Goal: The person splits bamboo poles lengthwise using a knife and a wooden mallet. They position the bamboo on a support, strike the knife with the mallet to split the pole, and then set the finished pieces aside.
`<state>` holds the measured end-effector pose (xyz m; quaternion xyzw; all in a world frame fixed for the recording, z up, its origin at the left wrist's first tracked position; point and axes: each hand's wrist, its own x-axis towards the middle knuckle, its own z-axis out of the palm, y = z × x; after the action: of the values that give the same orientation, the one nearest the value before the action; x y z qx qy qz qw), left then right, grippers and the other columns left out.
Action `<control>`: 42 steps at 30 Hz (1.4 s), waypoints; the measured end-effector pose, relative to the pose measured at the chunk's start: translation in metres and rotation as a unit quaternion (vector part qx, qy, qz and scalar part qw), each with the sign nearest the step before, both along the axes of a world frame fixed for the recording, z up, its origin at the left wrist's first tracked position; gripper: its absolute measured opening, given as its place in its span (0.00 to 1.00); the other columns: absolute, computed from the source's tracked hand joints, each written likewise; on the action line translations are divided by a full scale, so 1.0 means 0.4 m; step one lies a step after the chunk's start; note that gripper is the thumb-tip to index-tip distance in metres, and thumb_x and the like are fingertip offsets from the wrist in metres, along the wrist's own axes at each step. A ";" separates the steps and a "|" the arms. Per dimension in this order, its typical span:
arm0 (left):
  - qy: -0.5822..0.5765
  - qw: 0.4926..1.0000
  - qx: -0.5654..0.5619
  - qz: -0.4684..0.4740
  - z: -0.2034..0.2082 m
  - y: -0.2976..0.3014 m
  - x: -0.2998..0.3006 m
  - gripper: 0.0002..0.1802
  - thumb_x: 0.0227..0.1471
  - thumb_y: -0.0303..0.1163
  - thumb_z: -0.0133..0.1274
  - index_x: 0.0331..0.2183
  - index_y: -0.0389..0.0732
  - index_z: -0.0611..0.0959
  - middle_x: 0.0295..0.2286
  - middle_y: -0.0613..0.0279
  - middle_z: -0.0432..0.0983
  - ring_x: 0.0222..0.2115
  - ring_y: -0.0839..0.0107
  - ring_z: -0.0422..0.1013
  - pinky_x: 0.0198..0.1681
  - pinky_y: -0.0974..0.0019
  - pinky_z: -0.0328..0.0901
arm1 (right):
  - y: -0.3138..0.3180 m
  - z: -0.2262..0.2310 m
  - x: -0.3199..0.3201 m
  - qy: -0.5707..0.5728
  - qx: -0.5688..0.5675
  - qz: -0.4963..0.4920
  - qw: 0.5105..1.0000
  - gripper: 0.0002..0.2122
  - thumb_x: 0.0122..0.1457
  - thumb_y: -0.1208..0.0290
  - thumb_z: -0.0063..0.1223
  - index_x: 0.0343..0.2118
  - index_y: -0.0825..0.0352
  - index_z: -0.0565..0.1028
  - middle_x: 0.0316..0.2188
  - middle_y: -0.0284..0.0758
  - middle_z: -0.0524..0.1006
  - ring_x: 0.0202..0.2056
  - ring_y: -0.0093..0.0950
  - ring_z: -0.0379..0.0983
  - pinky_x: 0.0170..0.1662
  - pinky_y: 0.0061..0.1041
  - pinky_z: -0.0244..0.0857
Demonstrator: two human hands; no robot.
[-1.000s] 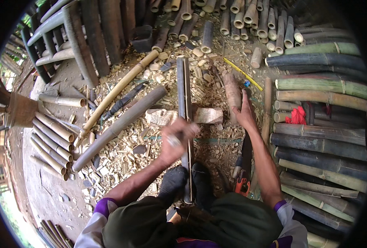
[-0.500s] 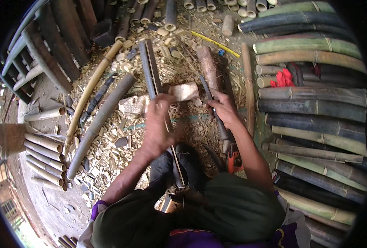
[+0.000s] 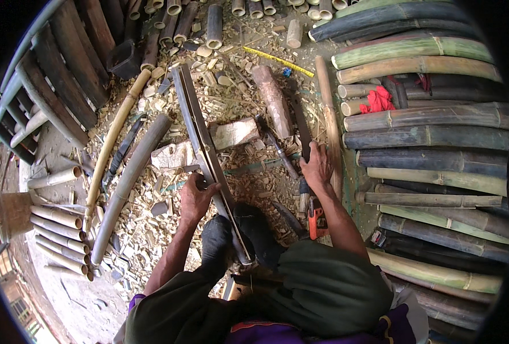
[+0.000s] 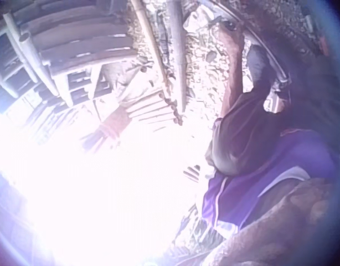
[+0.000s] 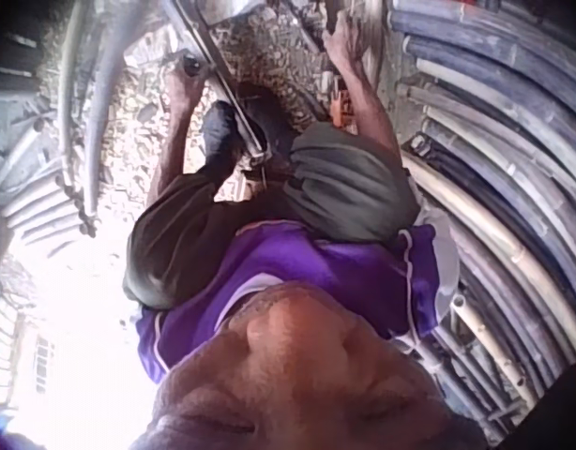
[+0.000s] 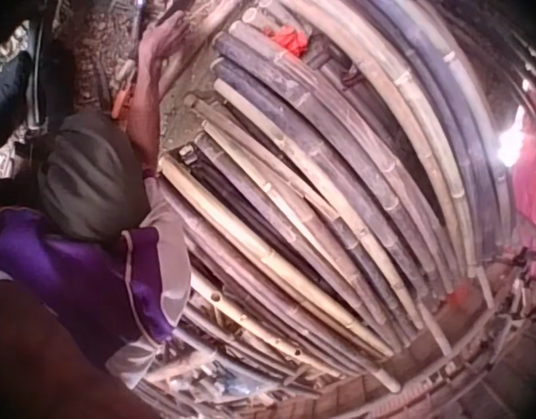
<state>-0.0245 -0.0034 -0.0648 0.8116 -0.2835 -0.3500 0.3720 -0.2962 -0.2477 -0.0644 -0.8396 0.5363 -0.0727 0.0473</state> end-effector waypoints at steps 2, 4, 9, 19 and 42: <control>-0.003 1.000 -0.001 -0.004 -0.002 -0.003 0.001 0.31 0.48 0.40 0.71 0.46 0.27 0.80 0.39 0.41 0.83 0.40 0.54 0.80 0.46 0.55 0.73 | -0.039 -0.010 -0.035 0.017 0.063 0.006 0.998 0.16 0.55 0.70 0.63 0.43 0.68 0.73 0.39 0.49 0.79 0.42 0.52 0.77 0.44 0.52 0.70; 0.007 1.000 -0.009 -0.003 -0.003 0.005 0.004 0.30 0.48 0.40 0.71 0.45 0.27 0.80 0.38 0.41 0.83 0.39 0.54 0.80 0.45 0.55 0.73 | -0.063 0.040 -0.035 0.014 0.072 -0.049 0.996 0.10 0.53 0.74 0.60 0.39 0.68 0.77 0.31 0.52 0.80 0.36 0.56 0.78 0.42 0.53 0.71; -0.003 1.000 -0.027 0.001 -0.016 0.010 0.002 0.28 0.49 0.40 0.70 0.44 0.28 0.81 0.35 0.43 0.84 0.37 0.55 0.81 0.43 0.55 0.73 | -0.216 0.049 -0.174 -0.016 0.053 -0.052 0.997 0.10 0.54 0.78 0.58 0.40 0.71 0.79 0.34 0.54 0.81 0.42 0.55 0.78 0.44 0.47 0.72; 0.018 1.000 -0.016 -0.009 0.001 0.007 0.006 0.20 0.49 0.37 0.69 0.36 0.30 0.85 0.29 0.48 0.84 0.29 0.62 0.80 0.37 0.58 0.72 | 0.057 0.070 -0.121 0.022 -0.118 0.005 0.993 0.21 0.55 0.74 0.61 0.53 0.65 0.75 0.56 0.42 0.67 0.60 0.45 0.63 0.60 0.46 0.58; 0.061 0.997 -0.034 0.020 -0.001 0.014 0.016 0.25 0.45 0.42 0.70 0.39 0.32 0.84 0.30 0.46 0.83 0.33 0.55 0.80 0.41 0.54 0.71 | 0.250 0.102 0.037 -0.538 0.443 -0.119 0.708 0.22 0.56 0.67 0.46 0.54 0.70 0.71 0.32 0.42 0.77 0.32 0.33 0.78 0.32 0.34 0.75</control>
<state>-0.0180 0.0023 -0.0653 0.7813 -0.2559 -0.3817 0.4224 -0.2813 -0.1477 -0.0235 -0.4702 0.4861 -0.2712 0.6849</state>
